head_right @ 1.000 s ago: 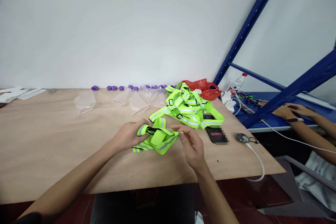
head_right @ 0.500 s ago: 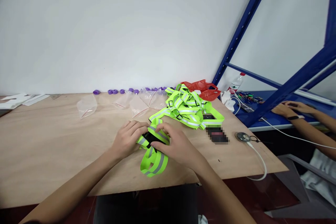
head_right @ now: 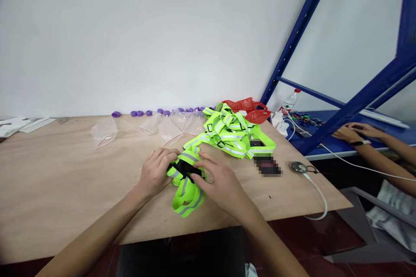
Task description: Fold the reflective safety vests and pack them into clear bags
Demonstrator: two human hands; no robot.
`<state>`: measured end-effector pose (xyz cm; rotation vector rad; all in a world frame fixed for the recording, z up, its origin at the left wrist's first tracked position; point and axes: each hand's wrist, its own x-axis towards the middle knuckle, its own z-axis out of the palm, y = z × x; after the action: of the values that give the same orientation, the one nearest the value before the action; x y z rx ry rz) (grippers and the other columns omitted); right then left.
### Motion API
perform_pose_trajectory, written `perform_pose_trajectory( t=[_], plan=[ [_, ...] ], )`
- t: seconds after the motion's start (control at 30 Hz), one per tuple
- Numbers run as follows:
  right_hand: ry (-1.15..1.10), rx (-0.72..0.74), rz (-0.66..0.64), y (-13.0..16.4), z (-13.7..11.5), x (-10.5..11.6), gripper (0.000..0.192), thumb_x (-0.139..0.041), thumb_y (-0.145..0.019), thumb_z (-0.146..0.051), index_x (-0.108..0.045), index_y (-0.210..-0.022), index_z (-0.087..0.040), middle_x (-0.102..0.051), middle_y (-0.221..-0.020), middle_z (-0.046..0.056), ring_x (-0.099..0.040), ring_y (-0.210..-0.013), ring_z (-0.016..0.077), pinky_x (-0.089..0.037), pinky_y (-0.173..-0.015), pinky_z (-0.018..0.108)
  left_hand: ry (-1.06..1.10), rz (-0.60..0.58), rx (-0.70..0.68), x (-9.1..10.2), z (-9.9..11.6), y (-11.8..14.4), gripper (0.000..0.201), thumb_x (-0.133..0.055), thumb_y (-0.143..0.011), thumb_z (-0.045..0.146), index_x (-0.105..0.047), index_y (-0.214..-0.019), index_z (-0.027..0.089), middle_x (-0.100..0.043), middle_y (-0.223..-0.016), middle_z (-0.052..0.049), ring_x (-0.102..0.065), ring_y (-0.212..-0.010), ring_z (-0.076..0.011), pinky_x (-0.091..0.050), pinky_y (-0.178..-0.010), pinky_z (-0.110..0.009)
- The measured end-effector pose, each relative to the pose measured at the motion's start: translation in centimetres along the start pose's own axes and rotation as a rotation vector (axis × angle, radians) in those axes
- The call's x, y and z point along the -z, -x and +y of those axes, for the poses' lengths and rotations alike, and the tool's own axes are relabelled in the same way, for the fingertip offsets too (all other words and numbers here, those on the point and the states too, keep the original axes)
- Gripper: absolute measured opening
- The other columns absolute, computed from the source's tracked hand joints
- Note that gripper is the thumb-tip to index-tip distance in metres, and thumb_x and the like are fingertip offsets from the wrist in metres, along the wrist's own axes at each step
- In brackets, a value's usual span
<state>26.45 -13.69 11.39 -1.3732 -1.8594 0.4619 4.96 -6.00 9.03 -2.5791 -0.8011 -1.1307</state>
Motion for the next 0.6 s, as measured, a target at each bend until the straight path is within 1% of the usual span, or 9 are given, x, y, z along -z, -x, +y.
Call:
perform_pose_trajectory(
  t=[0.07, 0.13, 0.17, 0.23, 0.3, 0.37, 0.47, 0.53, 0.6],
  plan=[
    [-0.037, -0.013, -0.027, -0.3, 0.3, -0.2, 0.030, -0.069, -0.086, -0.029, -0.072, -0.116, -0.027, -0.065, -0.134, 0.007, -0.058, -0.127, 0.0293, -0.047, -0.108, 0.048, -0.020, -0.041, 0.025, -0.2, 0.0, 0.3, 0.029, -0.048, -0.082, 0.007, -0.058, -0.106, 0.020, -0.072, -0.103, -0.008, -0.061, -0.090, -0.0225, -0.040, -0.070, -0.034],
    [-0.055, -0.026, -0.049, -0.5, 0.6, -0.4, 0.036, -0.072, -0.083, -0.028, -0.071, -0.119, -0.028, -0.067, -0.131, 0.007, -0.060, -0.125, 0.0293, -0.048, -0.107, 0.049, -0.050, -0.083, 0.049, -0.5, 0.1, 0.6, 0.030, -0.049, -0.083, 0.009, -0.059, -0.108, 0.019, -0.072, -0.095, -0.007, -0.061, -0.089, -0.0230, -0.039, -0.069, -0.034],
    [-0.063, -0.026, -0.051, -0.6, 0.8, -0.5, 0.035, -0.072, -0.082, -0.027, -0.072, -0.118, -0.028, -0.067, -0.131, 0.007, -0.061, -0.124, 0.0291, -0.048, -0.106, 0.048, -0.065, -0.104, 0.058, -0.6, 0.1, 0.7, 0.031, -0.049, -0.082, 0.009, -0.059, -0.110, 0.019, -0.071, -0.091, -0.007, -0.061, -0.088, -0.0234, -0.039, -0.068, -0.034],
    [-0.082, -0.005, -0.039, -0.6, 1.1, -0.8, 0.027, -0.071, -0.082, -0.025, -0.076, -0.109, -0.027, -0.067, -0.130, 0.007, -0.062, -0.123, 0.0285, -0.049, -0.105, 0.047, -0.092, -0.150, 0.076, -0.8, 0.3, 0.8, 0.035, -0.049, -0.081, 0.007, -0.059, -0.111, 0.020, -0.071, -0.086, -0.006, -0.061, -0.087, -0.0240, -0.038, -0.066, -0.034],
    [-0.081, 0.006, -0.027, -0.6, 1.5, -1.0, 0.018, -0.069, -0.084, -0.024, -0.079, -0.099, -0.027, -0.066, -0.132, 0.007, -0.063, -0.121, 0.0285, -0.051, -0.103, 0.046, -0.116, -0.203, 0.095, -1.0, 0.4, 0.7, 0.039, -0.050, -0.078, 0.003, -0.058, -0.112, 0.020, -0.072, -0.087, -0.006, -0.060, -0.088, -0.0246, -0.038, -0.066, -0.035],
    [-0.035, -0.034, -0.029, -0.5, 2.0, -1.1, 0.016, -0.069, -0.085, -0.026, -0.081, -0.095, -0.027, -0.065, -0.133, 0.008, -0.065, -0.119, 0.0308, -0.053, -0.100, 0.047, -0.134, -0.253, 0.108, -1.1, 0.6, 0.6, 0.042, -0.051, -0.076, 0.000, -0.058, -0.113, 0.021, -0.072, -0.089, -0.005, -0.060, -0.090, -0.0252, -0.038, -0.066, -0.035],
    [0.035, -0.102, -0.055, -0.4, 2.5, -1.2, 0.026, -0.072, -0.083, -0.032, -0.079, -0.107, -0.028, -0.063, -0.136, 0.010, -0.064, -0.119, 0.0332, -0.053, -0.099, 0.049, -0.141, -0.283, 0.095, -1.2, 0.7, 0.5, 0.041, -0.052, -0.076, 0.000, -0.058, -0.111, 0.020, -0.070, -0.088, -0.007, -0.059, -0.091, -0.0261, -0.039, -0.067, -0.036],
    [0.017, -0.094, -0.075, -0.4, 2.6, -1.2, 0.033, -0.072, -0.082, -0.031, -0.076, -0.115, -0.029, -0.063, -0.136, 0.009, -0.063, -0.122, 0.0318, -0.052, -0.101, 0.048, -0.134, -0.283, 0.080, -1.3, 0.8, 0.5, 0.041, -0.052, -0.076, 0.000, -0.059, -0.111, 0.020, -0.070, -0.088, -0.007, -0.059, -0.092, -0.0260, -0.039, -0.068, -0.036],
    [-0.022, -0.071, -0.069, -0.4, 2.6, -1.3, 0.032, -0.071, -0.082, -0.027, -0.076, -0.113, -0.028, -0.064, -0.136, 0.007, -0.062, -0.123, 0.0297, -0.051, -0.103, 0.046, -0.131, -0.284, 0.073, -1.3, 0.9, 0.6, 0.042, -0.051, -0.075, 0.000, -0.059, -0.111, 0.021, -0.070, -0.088, -0.007, -0.059, -0.092, -0.0256, -0.039, -0.067, -0.035]
  ],
)
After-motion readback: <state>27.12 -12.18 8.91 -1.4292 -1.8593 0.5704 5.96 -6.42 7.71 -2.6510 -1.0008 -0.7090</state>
